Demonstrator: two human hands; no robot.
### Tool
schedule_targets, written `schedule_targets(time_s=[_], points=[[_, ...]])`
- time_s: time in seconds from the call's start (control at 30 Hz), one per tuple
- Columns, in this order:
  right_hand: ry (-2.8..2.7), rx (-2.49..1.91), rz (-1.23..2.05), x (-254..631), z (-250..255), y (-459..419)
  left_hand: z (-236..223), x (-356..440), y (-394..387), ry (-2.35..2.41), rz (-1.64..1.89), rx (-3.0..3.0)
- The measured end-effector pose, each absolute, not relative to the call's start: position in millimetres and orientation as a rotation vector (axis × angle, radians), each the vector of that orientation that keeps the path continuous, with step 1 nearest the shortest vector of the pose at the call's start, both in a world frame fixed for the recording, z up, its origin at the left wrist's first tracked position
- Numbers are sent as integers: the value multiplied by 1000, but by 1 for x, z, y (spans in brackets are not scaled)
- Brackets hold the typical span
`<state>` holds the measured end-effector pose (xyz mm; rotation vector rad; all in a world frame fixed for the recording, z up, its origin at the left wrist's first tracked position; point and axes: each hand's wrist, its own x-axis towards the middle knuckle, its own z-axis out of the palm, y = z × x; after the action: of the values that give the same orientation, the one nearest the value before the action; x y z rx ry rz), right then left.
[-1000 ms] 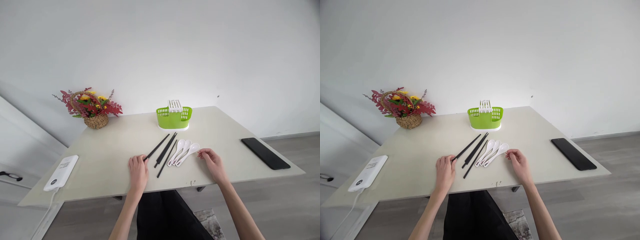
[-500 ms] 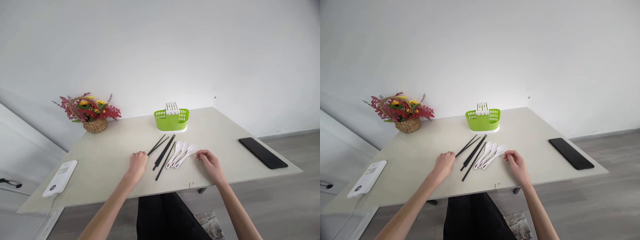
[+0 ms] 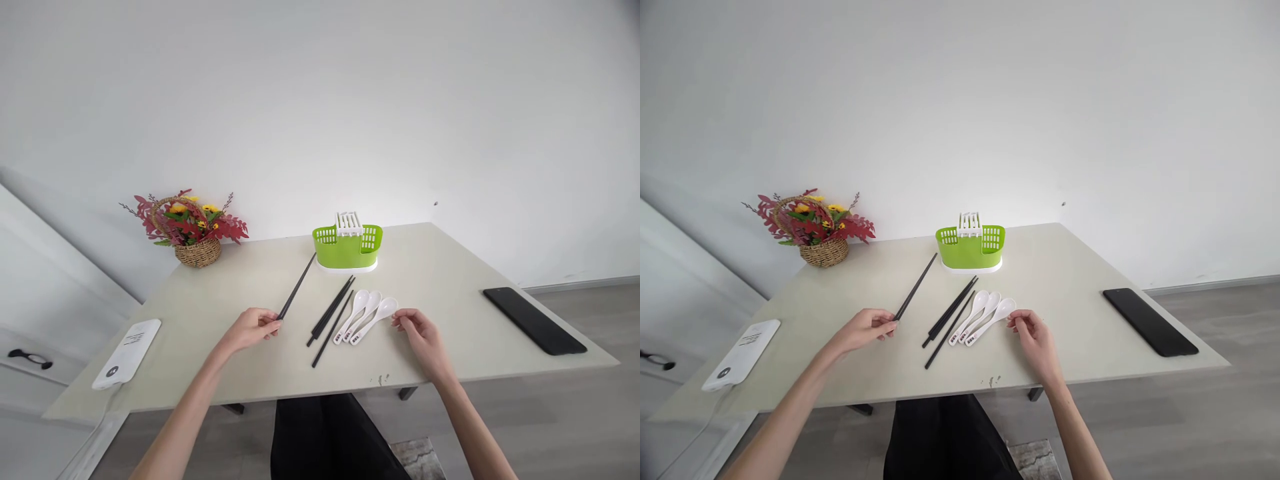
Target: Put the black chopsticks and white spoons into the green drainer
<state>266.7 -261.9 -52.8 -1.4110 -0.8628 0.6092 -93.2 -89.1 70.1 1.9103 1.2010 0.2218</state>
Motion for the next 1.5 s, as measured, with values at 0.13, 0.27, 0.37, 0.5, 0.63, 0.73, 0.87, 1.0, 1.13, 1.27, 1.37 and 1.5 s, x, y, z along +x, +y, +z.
schedule_targets(time_s=[0.13, 0.27, 0.37, 0.5, 0.63, 0.73, 0.87, 1.0, 1.13, 1.27, 1.37, 1.5], points=[[-911, -1325, 655, 237, -30, -264, 67, -78, -136, 1017, 316, 1713], [-1088, -1189, 971, 193, 3, -270, 66, -50, -183, 897, 321, 1551], [-1101, -1095, 1136, 170, 22, -271, 67, -38, -201, 847, 266, 1494], [-952, -1030, 1324, 157, 32, -265, 62, -33, -207, 803, 224, 1486], [-791, -890, 1431, 149, 32, -257, 54, -27, -211, 833, 251, 1539], [-708, -789, 1478, 148, 27, -256, 60, -27, -213, 886, 255, 1682], [-667, -829, 1506, 159, 19, -264, 87, -38, -205, 976, 179, 1967], [-757, -810, 1626, 167, 21, -278, 102, -37, -192, 971, 341, 1927], [-849, -688, 1753, 156, 32, -287, 90, -15, -192, 832, 343, 1762], [-919, -636, 1855, 143, 34, -288, 78, 2, -199, 776, 327, 1526], [-947, -618, 1906, 141, 29, -285, 79, 3, -201, 762, 387, 1390], [-954, -630, 1909, 141, 27, -283, 84, -2, -201, 742, 428, 1345]])
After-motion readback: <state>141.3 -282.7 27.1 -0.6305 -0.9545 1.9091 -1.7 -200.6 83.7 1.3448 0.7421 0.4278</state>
